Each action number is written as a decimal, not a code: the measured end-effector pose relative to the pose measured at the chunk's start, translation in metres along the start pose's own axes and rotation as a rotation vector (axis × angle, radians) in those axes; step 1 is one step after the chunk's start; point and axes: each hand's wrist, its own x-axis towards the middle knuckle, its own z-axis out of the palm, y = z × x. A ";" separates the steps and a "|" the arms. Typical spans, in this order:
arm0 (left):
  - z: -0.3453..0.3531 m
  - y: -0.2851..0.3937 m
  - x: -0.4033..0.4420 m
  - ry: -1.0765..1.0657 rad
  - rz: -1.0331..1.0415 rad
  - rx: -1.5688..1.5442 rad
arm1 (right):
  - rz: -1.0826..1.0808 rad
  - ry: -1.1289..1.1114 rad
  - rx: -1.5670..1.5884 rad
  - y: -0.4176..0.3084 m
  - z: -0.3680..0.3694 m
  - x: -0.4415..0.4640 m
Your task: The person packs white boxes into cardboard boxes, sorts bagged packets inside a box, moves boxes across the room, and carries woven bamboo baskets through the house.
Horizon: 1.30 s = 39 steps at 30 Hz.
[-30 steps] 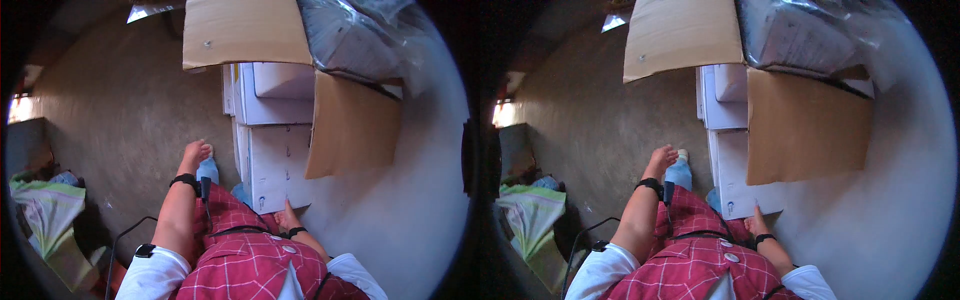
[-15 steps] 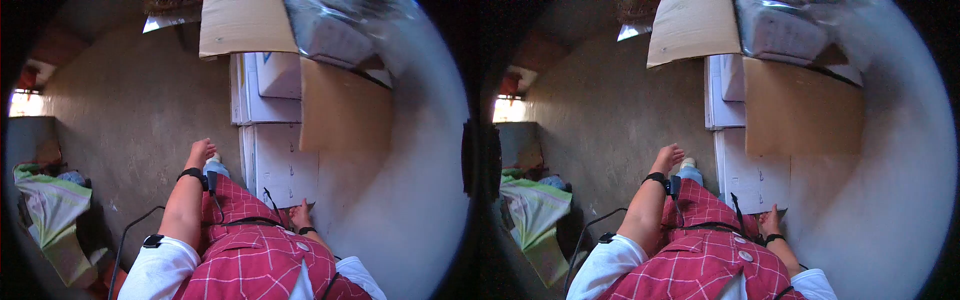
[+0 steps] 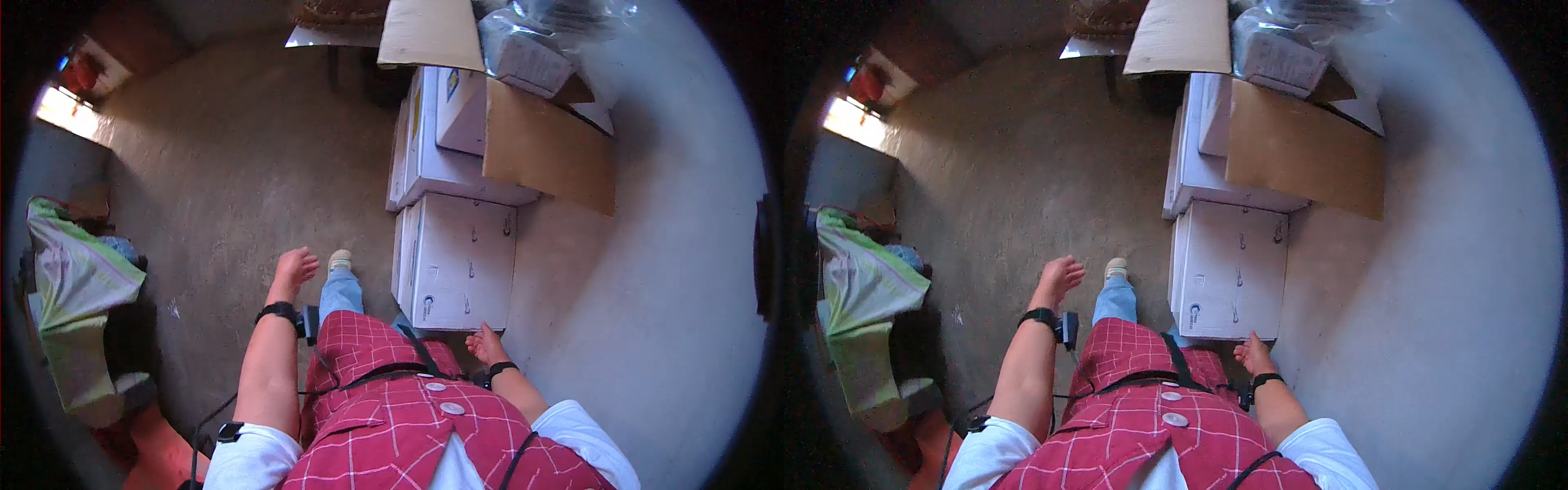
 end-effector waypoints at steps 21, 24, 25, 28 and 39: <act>-0.017 -0.058 0.034 0.163 -0.137 -0.246 | 0.188 -0.048 -0.593 -0.065 0.014 -0.033; 0.008 -0.045 0.038 0.045 -0.071 -0.196 | 0.072 -0.087 -0.490 -0.046 -0.011 -0.030; 0.014 -0.040 0.035 -0.015 -0.036 -0.170 | 0.026 -0.091 -0.394 -0.038 -0.014 -0.030; 0.030 -0.017 0.028 -0.056 0.033 -0.076 | -0.022 -0.058 -0.279 -0.028 -0.011 -0.022; -0.096 -0.066 -0.041 0.130 0.182 -0.218 | -0.193 -0.173 -0.521 -0.035 0.019 -0.006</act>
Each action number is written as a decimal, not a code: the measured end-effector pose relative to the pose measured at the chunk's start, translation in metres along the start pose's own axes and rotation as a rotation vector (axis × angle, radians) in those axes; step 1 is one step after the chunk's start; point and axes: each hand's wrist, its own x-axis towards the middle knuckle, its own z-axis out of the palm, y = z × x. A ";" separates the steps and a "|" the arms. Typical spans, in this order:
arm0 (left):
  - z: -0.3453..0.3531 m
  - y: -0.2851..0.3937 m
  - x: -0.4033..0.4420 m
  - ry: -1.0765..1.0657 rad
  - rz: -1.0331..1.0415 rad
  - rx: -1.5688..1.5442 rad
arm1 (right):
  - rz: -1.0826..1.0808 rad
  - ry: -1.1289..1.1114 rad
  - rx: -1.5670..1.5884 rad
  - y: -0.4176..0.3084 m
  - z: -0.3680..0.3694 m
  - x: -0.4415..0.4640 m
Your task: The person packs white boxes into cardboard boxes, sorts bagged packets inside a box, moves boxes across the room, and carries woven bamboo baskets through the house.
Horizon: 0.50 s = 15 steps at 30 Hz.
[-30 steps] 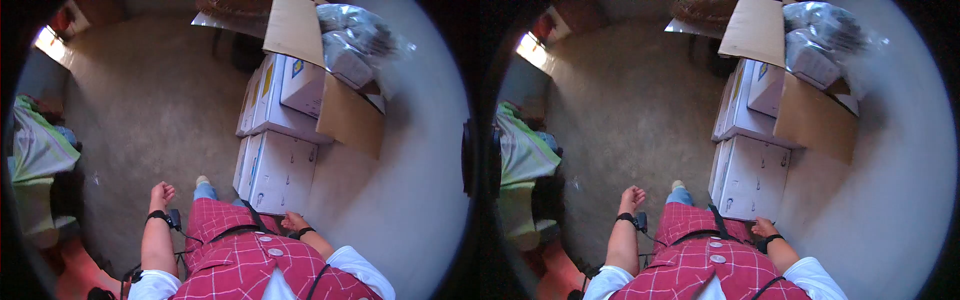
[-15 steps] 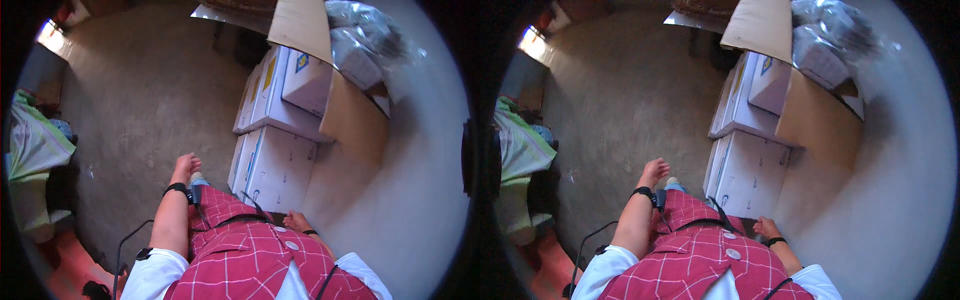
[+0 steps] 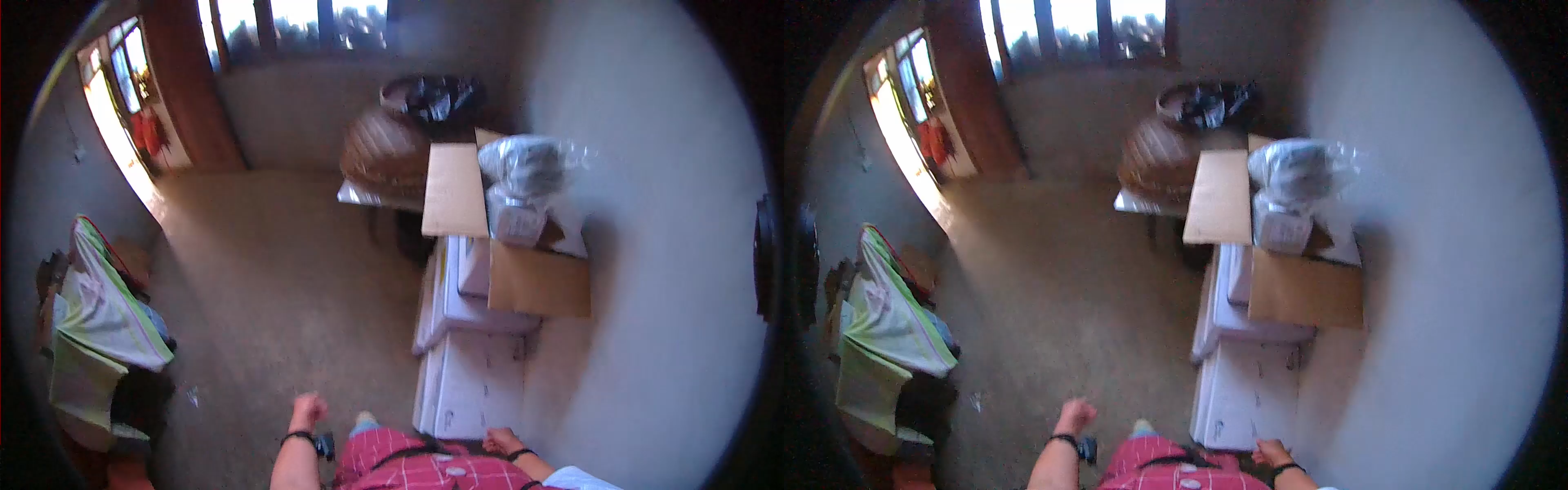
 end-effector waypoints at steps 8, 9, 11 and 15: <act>-0.112 -0.020 -0.045 0.301 -0.180 -0.038 | -0.021 0.011 -0.074 -0.069 0.016 0.038; -0.113 -0.017 -0.056 0.312 -0.156 -0.040 | -0.078 -0.028 -0.054 -0.070 0.019 0.039; -0.097 0.012 -0.086 0.222 -0.103 -0.276 | -0.083 -0.015 -0.043 -0.075 0.037 0.044; -0.118 0.045 -0.044 0.242 0.040 -0.218 | -0.157 -0.084 -0.230 -0.089 0.076 0.050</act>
